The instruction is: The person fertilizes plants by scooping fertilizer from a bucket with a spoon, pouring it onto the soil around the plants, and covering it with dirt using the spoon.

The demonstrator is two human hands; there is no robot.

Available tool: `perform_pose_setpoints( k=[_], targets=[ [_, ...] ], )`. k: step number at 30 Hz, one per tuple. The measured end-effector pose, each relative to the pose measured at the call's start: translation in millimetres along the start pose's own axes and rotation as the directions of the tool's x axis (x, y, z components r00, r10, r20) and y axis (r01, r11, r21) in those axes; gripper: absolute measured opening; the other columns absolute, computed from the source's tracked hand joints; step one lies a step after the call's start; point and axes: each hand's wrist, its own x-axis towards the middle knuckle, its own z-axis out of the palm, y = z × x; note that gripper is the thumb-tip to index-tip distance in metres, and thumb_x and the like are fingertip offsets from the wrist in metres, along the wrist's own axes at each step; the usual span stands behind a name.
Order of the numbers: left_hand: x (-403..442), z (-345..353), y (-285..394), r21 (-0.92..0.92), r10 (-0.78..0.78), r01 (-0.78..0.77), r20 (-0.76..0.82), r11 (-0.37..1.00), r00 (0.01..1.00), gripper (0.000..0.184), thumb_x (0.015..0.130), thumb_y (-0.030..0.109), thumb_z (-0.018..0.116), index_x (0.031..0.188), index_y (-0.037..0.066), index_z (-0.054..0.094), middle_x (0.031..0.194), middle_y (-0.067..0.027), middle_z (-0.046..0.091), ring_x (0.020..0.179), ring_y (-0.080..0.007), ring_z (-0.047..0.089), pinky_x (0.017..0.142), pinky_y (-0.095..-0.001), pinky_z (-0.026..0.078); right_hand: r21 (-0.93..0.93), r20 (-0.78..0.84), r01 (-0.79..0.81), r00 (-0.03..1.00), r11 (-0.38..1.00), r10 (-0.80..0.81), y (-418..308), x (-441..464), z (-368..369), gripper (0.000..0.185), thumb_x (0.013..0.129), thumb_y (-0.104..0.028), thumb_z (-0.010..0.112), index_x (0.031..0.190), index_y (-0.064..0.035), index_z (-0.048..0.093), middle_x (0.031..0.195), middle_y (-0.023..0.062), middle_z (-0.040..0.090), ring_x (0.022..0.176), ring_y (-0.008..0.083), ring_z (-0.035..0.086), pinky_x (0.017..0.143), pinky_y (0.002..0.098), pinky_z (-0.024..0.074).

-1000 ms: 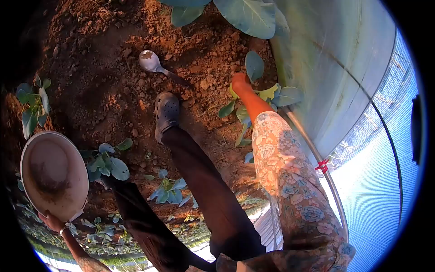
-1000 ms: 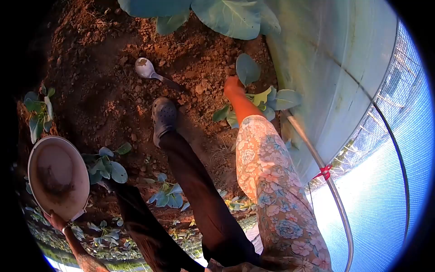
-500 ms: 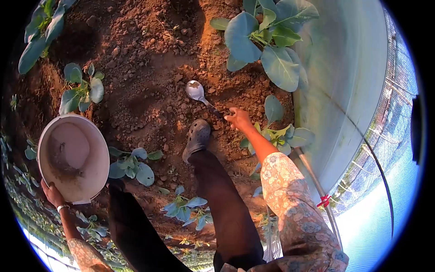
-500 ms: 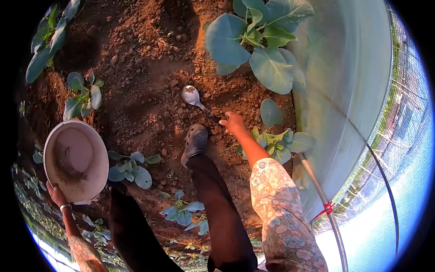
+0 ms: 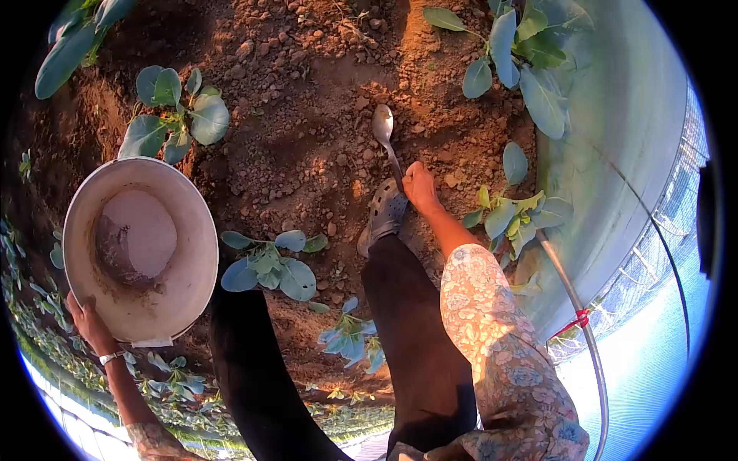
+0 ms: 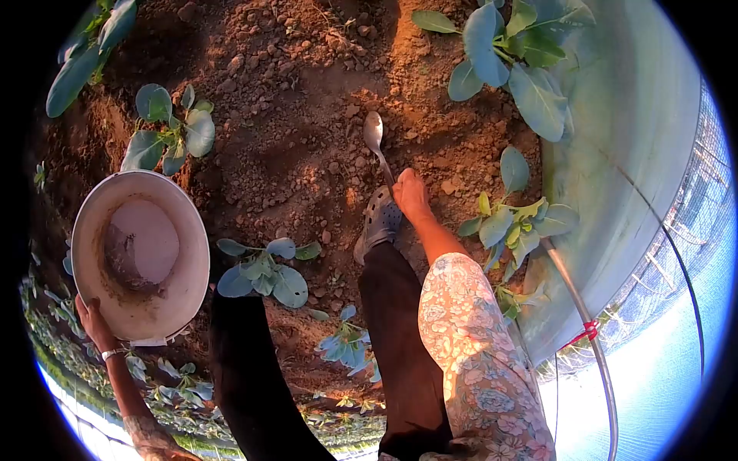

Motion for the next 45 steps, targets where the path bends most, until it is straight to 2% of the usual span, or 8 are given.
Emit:
perform_pose_setpoints(
  k=[3, 7, 12, 21, 29, 32, 37, 45],
  targets=[
    [-1, 0, 2, 0.033, -0.013, 0.014, -0.021, 0.999, 1.0, 0.039, 0.079, 0.012, 0.047, 0.116, 0.001, 0.05, 0.107, -0.0087, 0.056, 0.096, -0.0204, 0.051, 0.088, -0.0315, 0.038, 0.725, 0.121, -0.264, 0.958, 0.636, 0.26, -24, -17, -15, 0.034, 0.091, -0.038, 0.043, 0.08, -0.0051, 0.044, 0.053, 0.0052, 0.029, 0.044, 0.0185, 0.028, 0.047, 0.0399, 0.0298],
    [-5, -2, 8, 0.07, -0.04, 0.044, -0.053, 0.997, 0.998, 0.039, 0.078, 0.012, 0.048, 0.115, 0.003, 0.051, 0.107, -0.009, 0.056, 0.097, -0.0211, 0.051, 0.089, -0.032, 0.037, -0.358, -0.024, 0.118, 0.99, 0.926, -0.136, -39, -26, -19, 0.039, 0.087, -0.032, 0.057, 0.111, -0.0012, 0.051, 0.096, 0.0186, 0.056, 0.086, 0.0304, 0.057, 0.073, 0.0445, 0.0464],
    [-1, -10, -5, -0.026, -0.05, 0.05, -0.002, 0.998, 0.999, 0.042, 0.077, 0.014, 0.047, 0.117, 0.001, 0.05, 0.106, -0.0092, 0.055, 0.095, -0.0211, 0.05, 0.087, -0.0323, 0.038, -0.267, 0.057, -0.352, 0.924, 0.897, 0.379, -61, 25, 41, 0.052, 0.083, -0.035, 0.063, 0.117, 0.0023, 0.049, 0.116, 0.0196, 0.052, 0.109, 0.0352, 0.05, 0.091, 0.0449, 0.0443],
    [5, -18, -27, 0.03, -0.019, 0.019, 0.005, 0.999, 1.0, 0.043, 0.08, 0.016, 0.046, 0.121, 0.002, 0.047, 0.11, -0.0086, 0.054, 0.097, -0.0204, 0.05, 0.088, -0.0329, 0.038, 0.117, 0.056, -0.139, 0.989, 0.983, 0.133, -82, -6, 19, 0.024, 0.086, -0.022, 0.052, 0.093, 0.0004, 0.047, 0.086, 0.0207, 0.05, 0.085, 0.0392, 0.053, 0.07, 0.0532, 0.0393],
    [0, 3, -10, 0.029, -0.053, 0.054, -0.035, 0.998, 0.998, 0.041, 0.08, 0.01, 0.045, 0.12, 0.003, 0.05, 0.109, -0.0093, 0.057, 0.097, -0.0207, 0.052, 0.088, -0.0327, 0.038, -0.291, -0.211, 0.16, 0.951, 0.943, -0.227, -95, 45, -106, 0.053, 0.091, -0.018, 0.048, 0.137, 0.0009, 0.03, 0.075, 0.0201, 0.057, 0.062, 0.0307, 0.056, 0.055, 0.0453, 0.0422],
    [-3, 0, -12, 0.062, -0.055, 0.058, -0.056, 0.996, 0.997, 0.041, 0.08, 0.01, 0.046, 0.12, 0.003, 0.05, 0.108, -0.01, 0.058, 0.096, -0.0217, 0.053, 0.088, -0.0334, 0.039, 0.469, -0.198, -0.08, 0.961, 0.88, 0.193, -72, 39, -111, 0.052, 0.091, -0.017, 0.048, 0.138, -0.0015, 0.03, 0.08, 0.0171, 0.059, 0.063, 0.0289, 0.055, 0.054, 0.0444, 0.042],
    [-5, 6, -1, 0.16, -0.032, 0.047, -0.094, 0.986, 0.995, 0.042, 0.08, 0.013, 0.048, 0.121, 0.004, 0.049, 0.11, -0.0107, 0.058, 0.099, -0.0232, 0.053, 0.089, -0.0348, 0.039, -0.176, -0.216, 0.323, 0.909, 0.93, -0.356, -75, -1, -99, 0.055, 0.087, -0.015, 0.055, 0.138, -0.0102, 0.034, 0.104, 0.0241, 0.059, 0.09, 0.0366, 0.06, 0.074, 0.0434, 0.0473],
    [-5, 3, -9, 0.129, -0.047, 0.055, -0.062, 0.99, 0.997, 0.04, 0.078, 0.014, 0.048, 0.117, 0.004, 0.051, 0.108, -0.0123, 0.058, 0.098, -0.0256, 0.053, 0.088, -0.0362, 0.038, 0.278, -0.173, -0.314, 0.913, 0.908, 0.368, -111, 7, -120, 0.051, 0.087, -0.017, 0.057, 0.134, -0.0053, 0.04, 0.119, 0.0234, 0.054, 0.105, 0.0358, 0.056, 0.083, 0.0448, 0.0462]
  ],
)
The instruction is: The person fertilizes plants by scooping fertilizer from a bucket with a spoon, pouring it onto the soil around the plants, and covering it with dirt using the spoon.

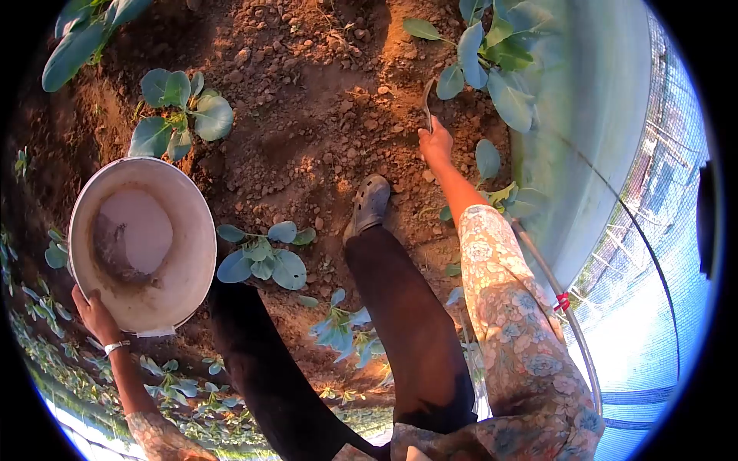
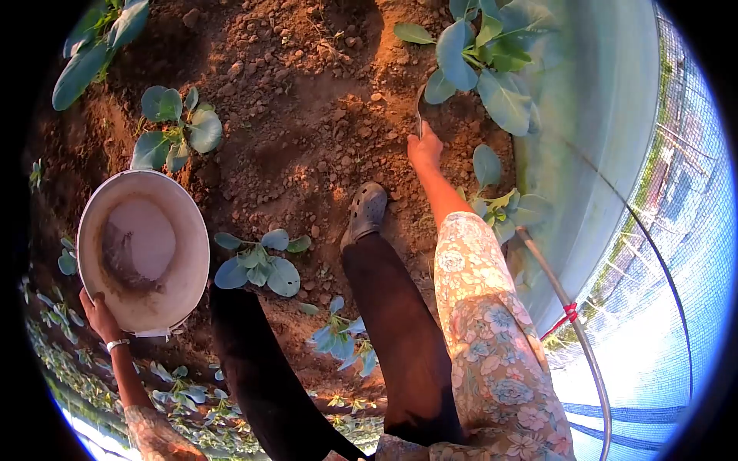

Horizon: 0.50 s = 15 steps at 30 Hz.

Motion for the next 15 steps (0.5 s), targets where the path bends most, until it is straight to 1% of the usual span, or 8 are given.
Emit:
perform_pose_setpoints(
  k=[1, 3, 5, 6, 8, 10, 14, 15],
  targets=[
    [-2, 0, 5, -0.013, -0.006, 0.006, 0.007, 1.0, 1.0, 0.039, 0.078, 0.014, 0.048, 0.116, 0.004, 0.052, 0.107, -0.0127, 0.058, 0.098, -0.0262, 0.053, 0.088, -0.0366, 0.038, -0.065, -0.021, 0.177, 0.984, 0.982, -0.178, 26, -1, 1, 0.052, 0.087, -0.018, 0.058, 0.134, -0.006, 0.04, 0.12, 0.0229, 0.053, 0.105, 0.0371, 0.056, 0.082, 0.0454, 0.0464],
    [-6, 5, 23, 0.06, 0.026, -0.023, -0.038, 0.998, 0.999, 0.037, 0.078, 0.016, 0.049, 0.114, 0.004, 0.052, 0.107, -0.014, 0.058, 0.099, -0.0291, 0.054, 0.088, -0.038, 0.038, -0.22, 0.054, 0.541, 0.838, 0.812, -0.543, 34, -44, -9, 0.053, 0.085, -0.018, 0.06, 0.134, -0.0089, 0.041, 0.119, 0.0218, 0.055, 0.103, 0.0371, 0.057, 0.083, 0.044, 0.0457],
    [-14, 7, 36, 0.141, 0.064, -0.052, -0.079, 0.989, 0.995, 0.037, 0.079, 0.017, 0.049, 0.114, 0.005, 0.052, 0.107, -0.0157, 0.057, 0.1, -0.032, 0.053, 0.088, -0.0398, 0.038, -0.195, 0.232, 0.538, 0.838, 0.82, -0.494, 16, -96, -10, 0.053, 0.08, -0.021, 0.064, 0.129, -0.0104, 0.047, 0.108, 0.0221, 0.06, 0.101, 0.0343, 0.059, 0.083, 0.0372, 0.0455],
    [-16, 8, 39, 0.151, 0.067, -0.053, -0.087, 0.987, 0.994, 0.038, 0.079, 0.017, 0.049, 0.114, 0.006, 0.052, 0.107, -0.0162, 0.056, 0.1, -0.0325, 0.052, 0.088, -0.0404, 0.038, -0.142, 0.176, 0.616, 0.786, 0.775, -0.593, 10, -119, 0, 0.044, 0.083, -0.025, 0.062, 0.122, -0.0069, 0.053, 0.098, 0.0215, 0.063, 0.09, 0.034, 0.062, 0.075, 0.0379, 0.0469],
    [-13, 7, 34, 0.127, 0.05, -0.041, -0.068, 0.991, 0.996, 0.039, 0.078, 0.017, 0.05, 0.115, 0.006, 0.052, 0.106, -0.017, 0.056, 0.099, -0.0335, 0.052, 0.088, -0.0409, 0.038, -0.177, 0.278, 0.431, 0.884, 0.885, -0.375, -23, -167, 2, 0.036, 0.085, -0.027, 0.059, 0.112, -0.0035, 0.056, 0.083, 0.0191, 0.063, 0.076, 0.032, 0.062, 0.068, 0.039, 0.0463],
    [-13, 4, 31, 0.11, 0.042, -0.035, -0.067, 0.993, 0.997, 0.042, 0.075, 0.015, 0.051, 0.116, 0.005, 0.051, 0.104, -0.0189, 0.055, 0.1, -0.0354, 0.051, 0.088, -0.0426, 0.038, -0.039, 0.265, 0.517, 0.83, 0.855, -0.491, -36, -206, 15, 0.031, 0.087, -0.028, 0.057, 0.105, -0.002, 0.057, 0.074, 0.0167, 0.06, 0.068, 0.0299, 0.06, 0.063, 0.0402, 0.0445],
    [-15, -5, 35, 0.021, -0.019, 0.02, -0.049, 1.0, 0.999, 0.048, 0.074, 0.014, 0.052, 0.12, 0.004, 0.048, 0.104, -0.0228, 0.051, 0.097, -0.0392, 0.05, 0.086, -0.0452, 0.04, -0.061, 0.499, 0.645, 0.681, 0.762, -0.536, -74, -288, 24, 0.033, 0.089, -0.032, 0.053, 0.1, -0.0023, 0.058, 0.074, 0.0178, 0.06, 0.07, 0.0342, 0.059, 0.064, 0.0397, 0.0449],
    [-15, -8, 38, -0.001, -0.047, 0.047, -0.033, 0.999, 0.998, 0.05, 0.072, 0.014, 0.053, 0.12, 0.003, 0.048, 0.105, -0.0236, 0.05, 0.097, -0.0395, 0.051, 0.086, -0.0448, 0.04, 0.032, 0.511, 0.701, 0.601, 0.713, -0.615, -81, -312, 26, 0.031, 0.088, -0.028, 0.051, 0.101, -0.0013, 0.057, 0.079, 0.0188, 0.06, 0.076, 0.0357, 0.059, 0.069, 0.04, 0.0456]
  ],
)
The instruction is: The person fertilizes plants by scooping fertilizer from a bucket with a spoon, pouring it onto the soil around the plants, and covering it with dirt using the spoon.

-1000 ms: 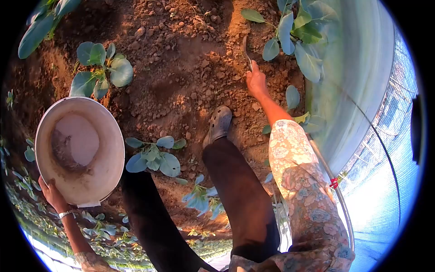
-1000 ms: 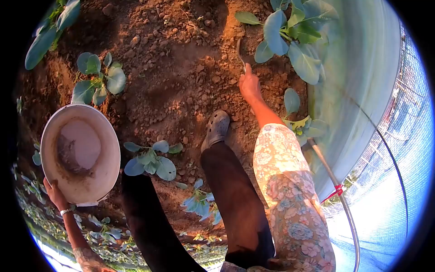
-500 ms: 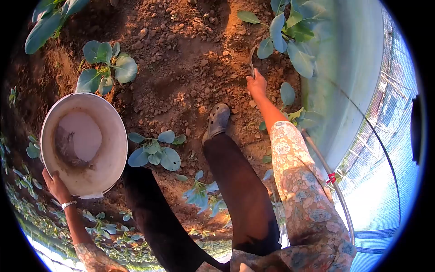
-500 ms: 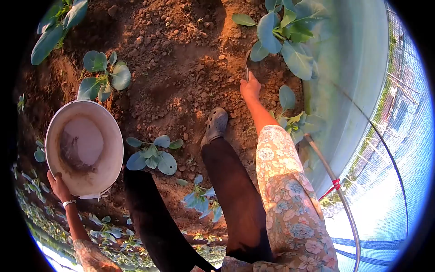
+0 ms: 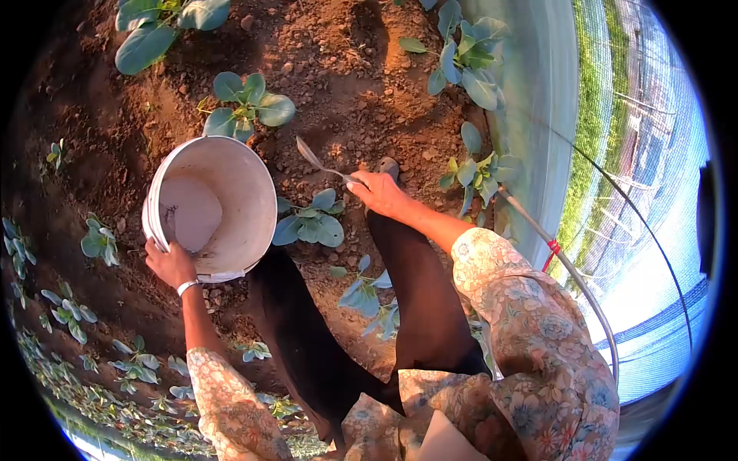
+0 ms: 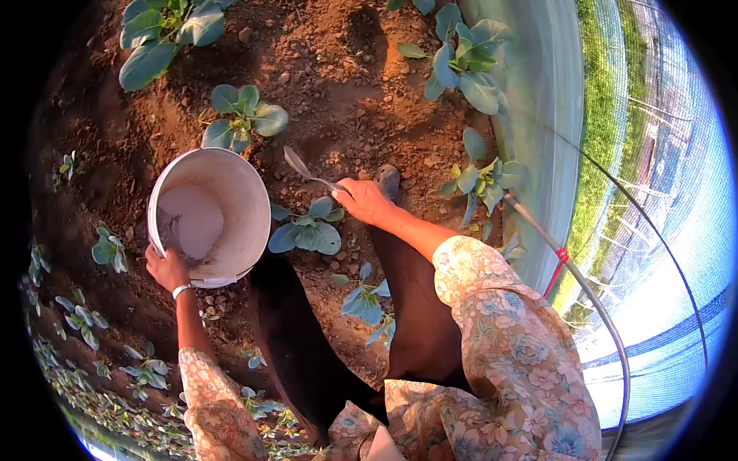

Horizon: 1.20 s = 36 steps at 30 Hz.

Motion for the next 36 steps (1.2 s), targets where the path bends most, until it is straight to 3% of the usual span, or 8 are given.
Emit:
perform_pose_setpoints(
  k=[3, 11, 17, 21, 27, 29, 32, 36],
  targets=[
    [15, -20, -21, -0.042, -0.008, 0.009, 0.041, 0.999, 0.999, 0.056, 0.066, 0.014, 0.057, 0.12, 0.002, 0.05, 0.105, -0.024, 0.05, 0.096, -0.0383, 0.052, 0.088, -0.0424, 0.04, -0.027, 0.107, 0.194, 0.976, 0.981, -0.19, -47, -10, 37, 0.03, 0.086, -0.023, 0.05, 0.104, -0.0004, 0.056, 0.084, 0.0193, 0.06, 0.082, 0.0351, 0.059, 0.073, 0.0404, 0.0455],
    [102, -116, -29, -0.357, -0.176, 0.235, 0.189, 0.904, 0.966, 0.049, 0.063, 0.015, 0.062, 0.11, 0.005, 0.063, 0.09, -0.0108, 0.059, 0.081, -0.0218, 0.058, 0.079, -0.0319, 0.045, 0.109, 0.229, 0.243, 0.937, 0.964, -0.262, -160, 20, 83, 0.035, 0.078, -0.023, 0.053, 0.104, 0.0002, 0.055, 0.085, 0.019, 0.058, 0.081, 0.0321, 0.058, 0.073, 0.0395, 0.0446],
    [148, -149, -5, -0.316, -0.163, 0.162, 0.021, 0.935, 0.986, 0.049, 0.058, 0.013, 0.061, 0.107, 0.006, 0.065, 0.085, -0.006, 0.064, 0.074, -0.0152, 0.058, 0.073, -0.0289, 0.045, 0.217, 0.301, 0.277, 0.893, 0.936, -0.335, -211, 62, 39, 0.036, 0.077, -0.024, 0.056, 0.103, 0.0004, 0.055, 0.084, 0.0195, 0.059, 0.081, 0.0324, 0.058, 0.072, 0.0396, 0.045],
    [170, -162, 16, -0.541, -0.191, 0.145, -0.031, 0.829, 0.981, 0.049, 0.061, 0.003, 0.057, 0.11, 0.002, 0.063, 0.09, -0.0035, 0.064, 0.078, -0.0134, 0.057, 0.074, -0.0258, 0.045, 0.261, 0.379, 0.28, 0.85, 0.924, -0.365, -217, 83, -10, 0.033, 0.075, -0.023, 0.059, 0.098, 0.0013, 0.054, 0.078, 0.0204, 0.059, 0.076, 0.0329, 0.06, 0.068, 0.0405, 0.0456],
    [253, -176, 62, -0.492, -0.177, 0.115, -0.082, 0.863, 0.981, 0.048, 0.06, 0.005, 0.059, 0.107, 0.004, 0.064, 0.088, -0.0032, 0.064, 0.078, -0.0141, 0.057, 0.074, -0.0267, 0.044, 0.021, 0.228, 0.037, 0.973, 0.999, -0.041, -180, 151, -33, 0.032, 0.074, -0.028, 0.064, 0.086, 0.0002, 0.054, 0.066, 0.0129, 0.056, 0.062, 0.0225, 0.058, 0.06, 0.0374, 0.0447],
    [289, -174, 68, -0.473, -0.145, 0.103, -0.053, 0.875, 0.988, 0.045, 0.061, 0.006, 0.059, 0.105, 0.003, 0.064, 0.085, -0.0022, 0.063, 0.075, -0.0138, 0.055, 0.073, -0.027, 0.043, -0.067, 0.279, -0.123, 0.95, 0.99, 0.137, -185, 194, -30, 0.035, 0.074, -0.028, 0.063, 0.086, 0.0034, 0.054, 0.077, 0.0231, 0.061, 0.076, 0.0367, 0.062, 0.067, 0.0428, 0.0461],
    [360, -139, 43, -0.508, -0.071, 0.039, -0.042, 0.86, 0.997, 0.044, 0.062, 0.008, 0.059, 0.105, 0.004, 0.064, 0.084, -0.0019, 0.062, 0.074, -0.0135, 0.054, 0.071, -0.0267, 0.043, -0.24, 0.131, 0.05, 0.991, 0.969, -0.019, -175, 277, 15, 0.032, 0.073, -0.021, 0.065, 0.089, 0.0045, 0.051, 0.08, 0.0253, 0.061, 0.078, 0.0404, 0.061, 0.069, 0.0454, 0.0469],
    [389, -112, 53, -0.413, 0.019, 0.01, 0.066, 0.911, 0.998, 0.041, 0.065, 0.007, 0.056, 0.105, 0.003, 0.065, 0.085, -0.0022, 0.063, 0.076, -0.0131, 0.056, 0.073, -0.0264, 0.044, -0.407, 0.21, 0.19, 0.971, 0.894, -0.111, -178, 338, 92, 0.021, 0.077, -0.009, 0.057, 0.093, 0.003, 0.051, 0.087, 0.0251, 0.059, 0.085, 0.0415, 0.059, 0.07, 0.0467, 0.0482]
  ],
)
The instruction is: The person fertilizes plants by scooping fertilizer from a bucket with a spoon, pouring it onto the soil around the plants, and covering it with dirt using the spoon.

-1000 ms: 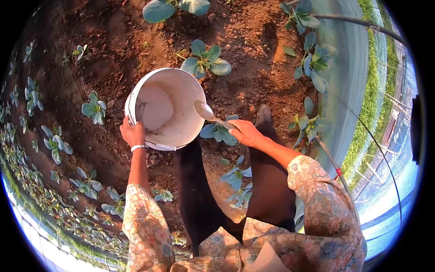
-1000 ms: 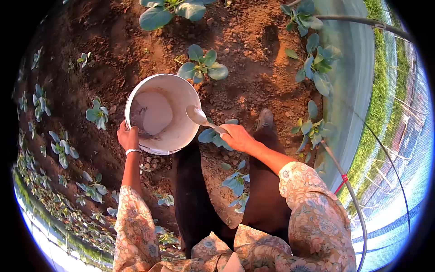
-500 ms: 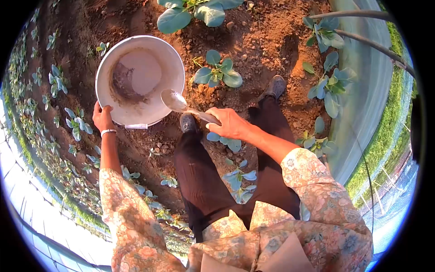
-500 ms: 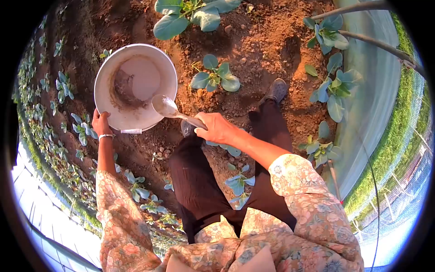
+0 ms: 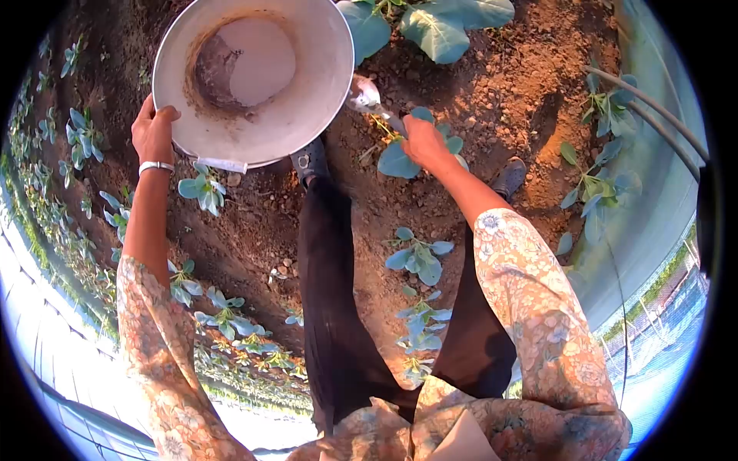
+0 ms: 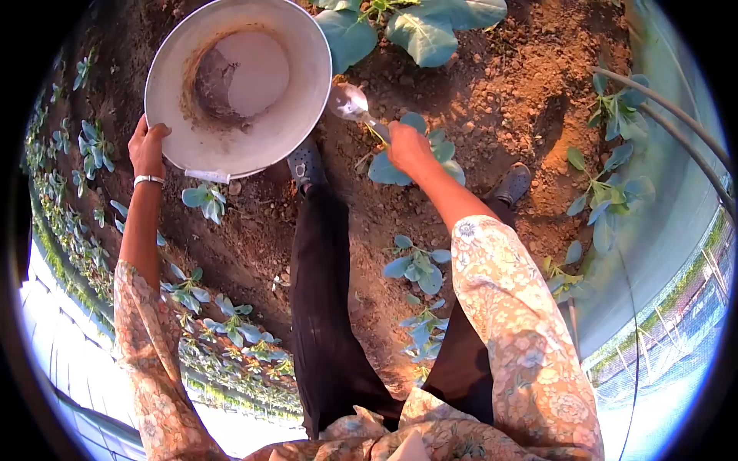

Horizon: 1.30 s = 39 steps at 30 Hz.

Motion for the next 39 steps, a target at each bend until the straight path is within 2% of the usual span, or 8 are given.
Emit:
perform_pose_setpoints(
  k=[3, 8, 11, 15, 20, 30, 35, 39],
  targets=[
    [54, -9, -42, -0.187, -0.014, 0.027, 0.073, 0.982, 0.997, 0.037, 0.067, 0.006, 0.055, 0.103, 0.002, 0.064, 0.085, -0.0033, 0.062, 0.075, -0.0131, 0.057, 0.071, -0.0255, 0.046, -0.094, 0.015, 0.031, 0.999, 0.995, -0.029, -15, 63, 31, 0.016, 0.081, -0.004, 0.049, 0.097, 0.0003, 0.05, 0.096, 0.0242, 0.056, 0.091, 0.041, 0.058, 0.073, 0.0471, 0.0487],
    [120, -35, -33, -0.053, -0.167, 0.179, 0.178, 0.982, 0.97, 0.026, 0.069, 0.01, 0.055, 0.094, 0.002, 0.062, 0.078, -0.0056, 0.06, 0.064, -0.0169, 0.058, 0.06, -0.0277, 0.047, 0.019, 0.052, -0.358, 0.933, 0.934, 0.356, -27, 105, 91, 0.021, 0.085, -0.006, 0.043, 0.106, -0.0034, 0.047, 0.11, 0.0221, 0.054, 0.1, 0.0447, 0.054, 0.084, 0.051, 0.0455],
    [136, -33, -26, -0.031, -0.187, 0.196, 0.187, 0.98, 0.964, 0.021, 0.069, 0.014, 0.057, 0.087, 0.003, 0.061, 0.075, -0.0063, 0.059, 0.062, -0.0174, 0.058, 0.058, -0.0281, 0.047, -0.032, -0.021, -0.349, 0.937, 0.937, 0.348, -24, 104, 113, 0.023, 0.086, -0.009, 0.044, 0.107, -0.0018, 0.046, 0.11, 0.0249, 0.054, 0.1, 0.0439, 0.054, 0.086, 0.0494, 0.0442],
    [128, -30, -32, -0.041, -0.16, 0.166, 0.113, 0.985, 0.981, 0.021, 0.07, 0.013, 0.057, 0.088, 0.004, 0.064, 0.075, -0.003, 0.059, 0.061, -0.0135, 0.055, 0.057, -0.026, 0.045, 0.155, 0.026, -0.236, 0.972, 0.959, 0.235, -10, 101, 92, 0.021, 0.078, -0.014, 0.059, 0.089, 0.0026, 0.052, 0.088, 0.0261, 0.06, 0.089, 0.0432, 0.058, 0.078, 0.0435, 0.0485],
    [114, -22, -37, 0.019, -0.13, 0.13, 0.033, 0.991, 0.991, 0.03, 0.066, 0.017, 0.057, 0.093, 0.006, 0.067, 0.076, -0.002, 0.061, 0.064, -0.0114, 0.054, 0.062, -0.0263, 0.044, 0.567, 0.369, -0.51, 0.859, 0.647, 0.354, -16, 63, 80, 0.016, 0.075, -0.009, 0.067, 0.082, 0.0013, 0.057, 0.07, 0.0095, 0.064, 0.048, 0.0122, 0.06, 0.039, 0.026, 0.0455],
    [60, 0, -19, 0.27, -0.023, 0.052, -0.111, 0.961, 0.994, 0.044, 0.066, 0.024, 0.055, 0.109, 0.022, 0.065, 0.082, -0.0048, 0.066, 0.078, -0.0182, 0.06, 0.077, -0.0299, 0.045, 0.527, 0.405, -0.554, 0.831, 0.645, 0.382, -49, -106, -5, 0.023, 0.08, -0.021, 0.068, 0.087, -0.0027, 0.056, 0.068, 0.0024, 0.059, 0.051, 0.0094, 0.059, 0.039, 0.0229, 0.0411],
    [34, 18, -12, 0.264, 0.085, -0.04, -0.159, 0.964, 0.984, 0.043, 0.069, 0.025, 0.057, 0.112, 0.022, 0.063, 0.088, -0.0113, 0.064, 0.083, -0.0281, 0.061, 0.079, -0.0358, 0.046, 0.266, 0.234, -0.245, 0.955, 0.932, 0.184, -79, -117, -79, 0.036, 0.083, -0.036, 0.063, 0.091, -0.0009, 0.056, 0.066, 0.0057, 0.057, 0.058, 0.0159, 0.059, 0.056, 0.0307, 0.0467],
    [0, 34, -4, 0.257, 0.168, -0.109, -0.222, 0.96, 0.961, 0.046, 0.069, 0.015, 0.056, 0.115, 0.016, 0.06, 0.088, -0.0166, 0.056, 0.081, -0.0314, 0.057, 0.079, -0.0398, 0.045, 0.262, -0.204, 0.349, 0.931, 0.9, -0.302, -129, -38, -83, 0.03, 0.088, -0.025, 0.053, 0.102, 0.0008, 0.052, 0.084, 0.0179, 0.06, 0.076, 0.0334, 0.061, 0.068, 0.0422, 0.0459]
  ],
)
